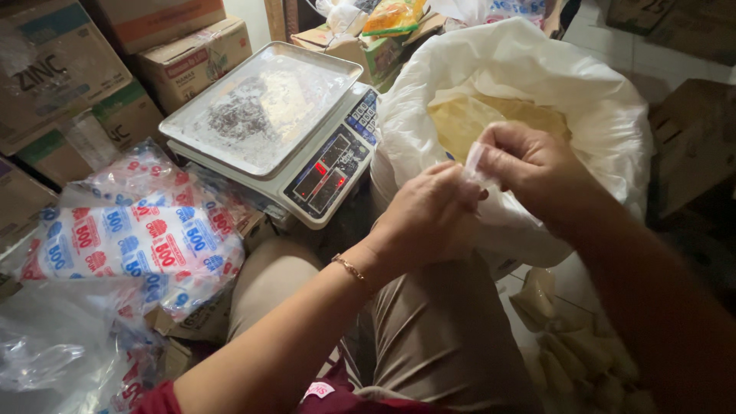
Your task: The person scoops a yellow powder from a large sack into small plastic bags using a blue scoop. They place each bag on a digital scale to check the weight, then tie the bag closed by hand. The person repeats this process for multiple bags.
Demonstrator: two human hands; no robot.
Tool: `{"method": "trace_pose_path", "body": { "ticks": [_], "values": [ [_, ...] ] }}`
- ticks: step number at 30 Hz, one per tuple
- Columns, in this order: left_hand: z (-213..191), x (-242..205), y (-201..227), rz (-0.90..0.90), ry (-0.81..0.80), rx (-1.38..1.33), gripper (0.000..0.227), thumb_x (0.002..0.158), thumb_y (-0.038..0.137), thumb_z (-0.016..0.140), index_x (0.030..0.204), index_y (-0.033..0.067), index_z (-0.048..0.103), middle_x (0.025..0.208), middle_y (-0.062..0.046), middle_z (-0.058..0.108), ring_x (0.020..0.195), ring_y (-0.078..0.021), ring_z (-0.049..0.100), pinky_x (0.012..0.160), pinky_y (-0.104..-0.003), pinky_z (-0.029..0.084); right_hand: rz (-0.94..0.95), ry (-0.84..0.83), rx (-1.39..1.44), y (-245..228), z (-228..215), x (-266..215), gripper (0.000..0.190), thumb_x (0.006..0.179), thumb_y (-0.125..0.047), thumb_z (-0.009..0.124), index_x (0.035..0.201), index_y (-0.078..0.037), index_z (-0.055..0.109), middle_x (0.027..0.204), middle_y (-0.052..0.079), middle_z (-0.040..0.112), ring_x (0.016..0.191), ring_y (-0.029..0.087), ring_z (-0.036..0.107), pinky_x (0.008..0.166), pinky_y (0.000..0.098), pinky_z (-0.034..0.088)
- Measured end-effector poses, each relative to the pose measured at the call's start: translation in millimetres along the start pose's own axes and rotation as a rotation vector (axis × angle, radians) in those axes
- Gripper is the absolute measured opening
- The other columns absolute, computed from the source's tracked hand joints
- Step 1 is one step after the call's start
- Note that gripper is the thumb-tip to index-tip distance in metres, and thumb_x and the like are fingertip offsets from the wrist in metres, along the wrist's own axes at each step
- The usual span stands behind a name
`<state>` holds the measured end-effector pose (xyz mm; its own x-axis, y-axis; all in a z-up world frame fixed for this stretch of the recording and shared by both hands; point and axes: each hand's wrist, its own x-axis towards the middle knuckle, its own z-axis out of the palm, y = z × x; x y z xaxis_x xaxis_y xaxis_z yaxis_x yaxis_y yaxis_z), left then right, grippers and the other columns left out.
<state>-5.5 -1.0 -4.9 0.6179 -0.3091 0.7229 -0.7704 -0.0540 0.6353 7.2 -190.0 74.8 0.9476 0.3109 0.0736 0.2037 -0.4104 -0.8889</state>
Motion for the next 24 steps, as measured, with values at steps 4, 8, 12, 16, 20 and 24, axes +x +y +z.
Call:
{"method": "trace_pose_path", "body": {
  "ticks": [4, 8, 12, 16, 20, 24],
  "values": [
    [-9.1, 4.0, 14.9, -0.166, 0.108, -0.306, 0.017, 0.105, 0.016, 0.053, 0.098, 0.0032, 0.063, 0.096, -0.009, 0.071, 0.088, -0.0183, 0.070, 0.084, -0.031, 0.057, -0.060, -0.119, 0.583, 3.9, 15.4, -1.2, 0.030, 0.101, -0.027, 0.059, 0.119, -0.004, 0.054, 0.108, 0.008, 0.060, 0.099, 0.016, 0.060, 0.093, 0.0329, 0.052],
    [-29.9, 10.8, 27.7, -0.269, 0.164, -0.500, 0.013, 0.104, 0.012, 0.056, 0.099, 0.0017, 0.062, 0.088, -0.004, 0.064, 0.082, -0.0113, 0.063, 0.073, -0.030, 0.056, -0.118, -0.353, 0.417, 7.9, 28.5, -5.3, 0.057, 0.098, -0.033, 0.066, 0.141, -0.008, 0.038, 0.134, 0.008, 0.056, 0.124, 0.017, 0.058, 0.106, 0.0352, 0.050],
    [-56.6, 7.4, 40.4, -0.432, 0.129, -0.330, 0.022, 0.107, 0.017, 0.054, 0.095, 0.0014, 0.063, 0.074, -0.003, 0.062, 0.064, -0.0113, 0.061, 0.059, -0.029, 0.051, -0.052, -0.510, 0.270, 17.5, 65.9, 12.5, 0.070, 0.085, -0.028, 0.075, 0.141, 0.004, 0.050, 0.129, 0.019, 0.061, 0.118, 0.022, 0.058, 0.101, 0.0372, 0.050],
    [-90.2, 12.9, 44.7, -0.228, -0.014, -0.266, 0.020, 0.107, 0.020, 0.053, 0.106, 0.0030, 0.062, 0.086, -0.004, 0.069, 0.073, -0.0099, 0.068, 0.070, -0.028, 0.057, -0.172, -0.403, 0.323, 28.4, 101.7, 28.5, 0.071, 0.083, -0.024, 0.072, 0.146, -0.003, 0.044, 0.135, 0.011, 0.056, 0.124, 0.016, 0.053, 0.105, 0.0343, 0.047],
    [-120.8, 3.5, 52.7, -0.111, -0.131, -0.035, 0.017, 0.106, 0.018, 0.058, 0.105, 0.0046, 0.069, 0.096, -0.007, 0.077, 0.088, -0.0184, 0.077, 0.082, -0.032, 0.062, -0.122, -0.283, 0.412, 42.9, 129.4, 42.2, 0.059, 0.086, -0.023, 0.068, 0.139, -0.005, 0.048, 0.128, 0.006, 0.058, 0.117, 0.014, 0.058, 0.096, 0.0330, 0.054],
    [-119.1, -7.3, 54.5, -0.060, -0.096, 0.332, 0.014, 0.096, 0.014, 0.060, 0.099, 0.0031, 0.068, 0.088, -0.015, 0.071, 0.083, -0.0327, 0.071, 0.074, -0.039, 0.055, -0.301, -0.130, 0.273, 53.2, 149.0, 58.9, 0.029, 0.087, -0.012, 0.070, 0.113, -0.001, 0.067, 0.104, 0.007, 0.070, 0.097, 0.017, 0.066, 0.082, 0.0328, 0.058]
  ]
}}
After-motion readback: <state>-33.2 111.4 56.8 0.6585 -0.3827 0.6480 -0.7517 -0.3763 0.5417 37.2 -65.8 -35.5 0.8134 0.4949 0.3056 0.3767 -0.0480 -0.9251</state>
